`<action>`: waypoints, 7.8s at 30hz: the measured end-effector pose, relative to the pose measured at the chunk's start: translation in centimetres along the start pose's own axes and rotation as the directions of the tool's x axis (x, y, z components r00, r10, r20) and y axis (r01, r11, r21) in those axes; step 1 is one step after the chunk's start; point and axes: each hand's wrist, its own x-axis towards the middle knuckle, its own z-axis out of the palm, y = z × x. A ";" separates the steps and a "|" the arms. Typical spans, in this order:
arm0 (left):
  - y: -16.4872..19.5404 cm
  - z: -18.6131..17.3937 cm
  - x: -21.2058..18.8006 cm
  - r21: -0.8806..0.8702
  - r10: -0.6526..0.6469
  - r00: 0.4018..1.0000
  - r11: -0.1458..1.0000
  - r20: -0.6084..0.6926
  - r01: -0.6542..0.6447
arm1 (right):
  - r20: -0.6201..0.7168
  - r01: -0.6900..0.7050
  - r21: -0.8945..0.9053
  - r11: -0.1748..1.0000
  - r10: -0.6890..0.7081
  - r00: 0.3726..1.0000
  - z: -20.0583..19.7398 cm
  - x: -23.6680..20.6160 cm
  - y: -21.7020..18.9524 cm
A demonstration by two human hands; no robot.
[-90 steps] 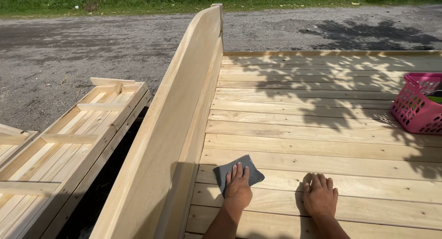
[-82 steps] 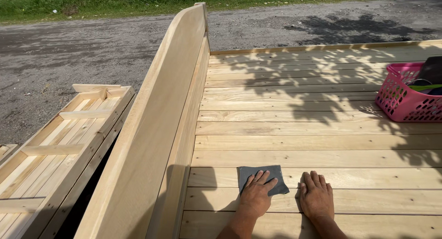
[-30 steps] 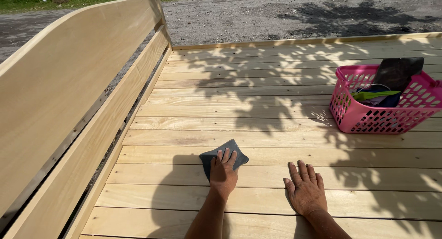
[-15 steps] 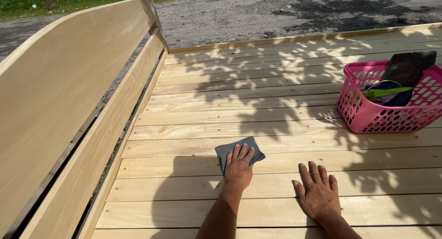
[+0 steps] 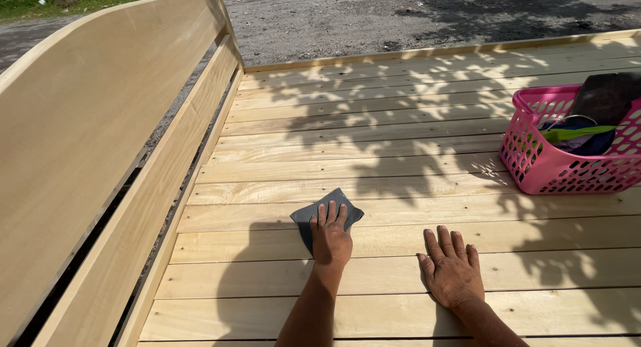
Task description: The person sands the slatted surface of a wooden bed frame by hand using a sanding block, working across the planks. They then use a file and a chisel to smooth the wooden edge rail and joints along the frame's border.
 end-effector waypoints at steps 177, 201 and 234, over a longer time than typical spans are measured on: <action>16.2 -17.6 -32.0 0.034 -0.434 0.894 0.901 0.110 0.433 | -0.138 -0.072 0.005 0.997 0.072 0.988 3.3 -19.7 29.0; 11.8 -19.7 -31.0 0.053 -0.519 0.852 0.855 0.070 0.516 | -0.176 -0.048 0.020 0.999 0.051 0.983 3.7 -18.7 28.5; 12.2 -17.5 -24.9 -0.001 -0.384 0.911 0.921 0.152 0.389 | -0.169 -0.058 -0.001 0.998 0.057 0.984 4.7 -16.8 27.4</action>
